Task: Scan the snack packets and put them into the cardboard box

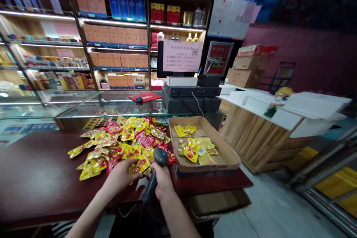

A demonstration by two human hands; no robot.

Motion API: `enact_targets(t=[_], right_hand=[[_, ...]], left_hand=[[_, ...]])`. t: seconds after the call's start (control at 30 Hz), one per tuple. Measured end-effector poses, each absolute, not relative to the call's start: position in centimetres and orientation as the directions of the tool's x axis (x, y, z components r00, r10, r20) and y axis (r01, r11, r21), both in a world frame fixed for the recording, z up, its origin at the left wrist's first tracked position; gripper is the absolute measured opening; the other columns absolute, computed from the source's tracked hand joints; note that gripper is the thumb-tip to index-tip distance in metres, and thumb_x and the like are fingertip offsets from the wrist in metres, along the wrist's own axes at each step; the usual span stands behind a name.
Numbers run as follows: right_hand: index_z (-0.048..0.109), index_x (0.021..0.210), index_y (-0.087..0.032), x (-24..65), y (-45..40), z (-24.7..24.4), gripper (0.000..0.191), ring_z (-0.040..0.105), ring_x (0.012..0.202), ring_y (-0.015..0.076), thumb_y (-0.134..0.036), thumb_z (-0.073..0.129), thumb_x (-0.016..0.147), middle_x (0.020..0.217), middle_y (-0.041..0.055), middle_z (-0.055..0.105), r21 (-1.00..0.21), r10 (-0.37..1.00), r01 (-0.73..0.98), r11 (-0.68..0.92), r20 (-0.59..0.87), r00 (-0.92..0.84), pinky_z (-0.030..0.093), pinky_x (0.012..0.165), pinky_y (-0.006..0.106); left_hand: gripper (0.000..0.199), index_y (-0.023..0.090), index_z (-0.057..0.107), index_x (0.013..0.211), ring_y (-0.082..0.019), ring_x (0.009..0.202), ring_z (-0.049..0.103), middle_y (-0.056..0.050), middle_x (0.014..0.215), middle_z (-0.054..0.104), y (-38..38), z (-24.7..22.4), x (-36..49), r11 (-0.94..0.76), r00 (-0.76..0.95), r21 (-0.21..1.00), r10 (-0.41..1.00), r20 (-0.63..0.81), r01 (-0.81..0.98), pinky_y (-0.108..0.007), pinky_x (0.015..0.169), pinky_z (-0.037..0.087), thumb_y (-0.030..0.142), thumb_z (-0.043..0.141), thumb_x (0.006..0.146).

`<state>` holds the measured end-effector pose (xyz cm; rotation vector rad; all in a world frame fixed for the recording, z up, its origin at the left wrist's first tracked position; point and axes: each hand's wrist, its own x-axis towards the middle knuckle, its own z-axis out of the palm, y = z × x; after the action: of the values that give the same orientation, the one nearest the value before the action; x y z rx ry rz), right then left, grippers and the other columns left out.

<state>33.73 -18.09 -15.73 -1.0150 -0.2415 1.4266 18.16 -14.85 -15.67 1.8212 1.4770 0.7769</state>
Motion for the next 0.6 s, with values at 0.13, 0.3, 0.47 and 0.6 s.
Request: enact_targets(t=[0.13,0.3,0.47,0.6], right_hand=[[0.058,0.073,-0.016,33.4,-17.6,-15.2,0.025,0.064,0.074,0.0163,-0.01,0.067,0.05,0.075,0.003,0.067,-0.636,0.901,-0.754,-0.167,-0.408,0.145,0.052,0.061,0.026],[0.06,0.074,-0.015,32.3,-16.6,-14.2,0.025,0.065,0.079,0.0176,-0.01,0.067,0.05,0.079,0.0042,0.068,-0.663,0.94,-0.739,-0.119,-0.314,0.13,0.052,0.065,0.026],[0.065,0.081,-0.014,31.8,-15.7,-14.4,0.026,0.06,0.063,0.012,-0.014,0.067,0.055,0.066,0.0004,0.064,-0.782,0.961,-0.612,-0.12,-0.246,0.124,0.048,0.058,0.021],[0.068,0.088,-0.013,32.0,-15.2,-15.2,0.032,0.058,0.059,0.0109,-0.013,0.065,0.057,0.064,0.0003,0.064,-0.823,0.972,-0.54,-0.177,-0.234,0.038,0.046,0.056,0.021]], left_hand=[[0.052,0.025,0.065,0.103,-0.038,0.108,0.052,-0.014,0.113,0.062,-15.2,-15.7,18.5,-0.174,0.182,0.73,0.981,0.069,0.661,-0.043,0.094,0.032,0.033,0.079,0.054],[0.032,0.026,0.065,0.095,-0.034,0.106,0.055,-0.011,0.103,0.065,-14.7,-15.9,18.0,-0.139,0.099,0.818,0.99,0.1,0.558,-0.04,0.091,0.035,0.019,0.068,0.064],[0.023,0.022,0.066,0.085,-0.025,0.082,0.063,-0.004,0.083,0.069,-12.3,-15.9,16.6,-0.073,0.089,0.981,0.994,0.058,0.178,-0.028,0.072,0.044,0.023,0.071,0.063],[0.025,0.016,0.065,0.078,-0.018,0.065,0.062,-0.002,0.07,0.067,-11.1,-15.8,16.2,0.097,0.277,0.991,0.958,-0.07,-0.087,-0.026,0.063,0.046,0.033,0.075,0.062]])
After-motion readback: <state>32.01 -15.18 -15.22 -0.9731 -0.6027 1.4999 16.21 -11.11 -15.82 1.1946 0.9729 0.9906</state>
